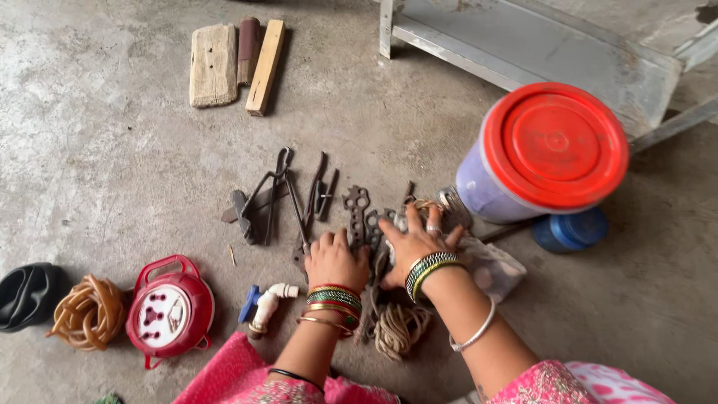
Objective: The person sits on the floor and wipes various metal tools with a cloth, including a wrench, pliers, and a file. After cleaning each tool, the person places it on a nearby metal shelf.
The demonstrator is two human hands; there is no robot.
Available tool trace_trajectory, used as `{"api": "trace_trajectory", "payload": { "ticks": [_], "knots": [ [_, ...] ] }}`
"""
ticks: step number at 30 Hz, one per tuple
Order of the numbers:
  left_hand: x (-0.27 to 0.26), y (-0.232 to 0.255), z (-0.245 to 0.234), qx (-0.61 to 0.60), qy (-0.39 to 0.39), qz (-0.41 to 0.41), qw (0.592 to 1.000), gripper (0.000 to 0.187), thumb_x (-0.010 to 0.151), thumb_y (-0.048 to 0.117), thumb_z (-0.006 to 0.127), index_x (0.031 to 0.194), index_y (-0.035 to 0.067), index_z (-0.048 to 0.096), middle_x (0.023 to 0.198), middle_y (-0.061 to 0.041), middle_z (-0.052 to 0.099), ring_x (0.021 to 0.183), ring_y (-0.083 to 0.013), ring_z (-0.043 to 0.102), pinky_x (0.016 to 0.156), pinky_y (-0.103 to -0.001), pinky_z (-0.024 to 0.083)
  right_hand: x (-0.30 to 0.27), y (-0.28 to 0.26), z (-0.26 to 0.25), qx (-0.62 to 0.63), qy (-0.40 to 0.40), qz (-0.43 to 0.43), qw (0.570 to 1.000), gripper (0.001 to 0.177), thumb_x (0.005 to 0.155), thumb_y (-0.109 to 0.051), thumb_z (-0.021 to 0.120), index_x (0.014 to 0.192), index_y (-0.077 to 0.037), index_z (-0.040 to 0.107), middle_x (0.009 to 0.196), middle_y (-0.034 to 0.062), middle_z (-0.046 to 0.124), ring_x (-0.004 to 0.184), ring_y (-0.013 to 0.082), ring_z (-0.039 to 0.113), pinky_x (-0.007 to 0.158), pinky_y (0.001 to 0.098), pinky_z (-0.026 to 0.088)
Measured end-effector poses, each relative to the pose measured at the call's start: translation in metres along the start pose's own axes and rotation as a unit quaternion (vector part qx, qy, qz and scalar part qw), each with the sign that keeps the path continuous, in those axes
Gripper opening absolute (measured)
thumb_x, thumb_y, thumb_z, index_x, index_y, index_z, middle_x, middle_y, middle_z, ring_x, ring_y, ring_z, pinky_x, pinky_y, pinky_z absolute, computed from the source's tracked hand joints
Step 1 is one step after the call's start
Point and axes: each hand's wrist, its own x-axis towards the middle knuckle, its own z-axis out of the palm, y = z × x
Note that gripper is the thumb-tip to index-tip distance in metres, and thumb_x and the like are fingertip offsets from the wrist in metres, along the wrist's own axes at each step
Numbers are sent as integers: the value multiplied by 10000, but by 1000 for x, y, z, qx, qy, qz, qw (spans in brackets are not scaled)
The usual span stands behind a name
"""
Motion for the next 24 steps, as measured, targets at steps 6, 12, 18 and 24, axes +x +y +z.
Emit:
{"api": "trace_trajectory", "payload": {
  "ticks": [6,12,18,24],
  "knots": [
    [11,-12,30,-37,-20,-33,999,496,824,372,777,1139,43,583,1181,-165,597,1129,-356,595,924,-461,522,42,-6,40,-8,75,-61,995,1063,679,-304,903,1549,-416,302,1704,110,47,1546,440,46,1198,685,129],
    [23,-8,19,-36,-89,-98,991,581,799,444,808,1151,37,590,1212,-159,612,1137,-314,632,961,-425,533,30,2,4,17,2,69,997,1183,694,-287,935,1596,-392,177,1700,110,34,1557,421,77,1169,691,247],
    [22,-2,13,-20,-86,-83,993,615,794,462,825,1140,11,591,1208,-193,627,1116,-324,634,969,-423,526,40,22,5,53,17,79,995,1268,685,-121,892,1635,-380,93,1599,230,212,1320,448,527,1082,520,500],
    [47,-38,64,-189,-54,-133,971,292,857,191,738,1076,9,675,1067,-210,742,1003,-336,706,933,-407,571,33,25,5,219,149,-102,959,1124,620,-380,914,1526,-244,263,1385,220,546,1236,372,589,1028,462,497]
  ]
}}
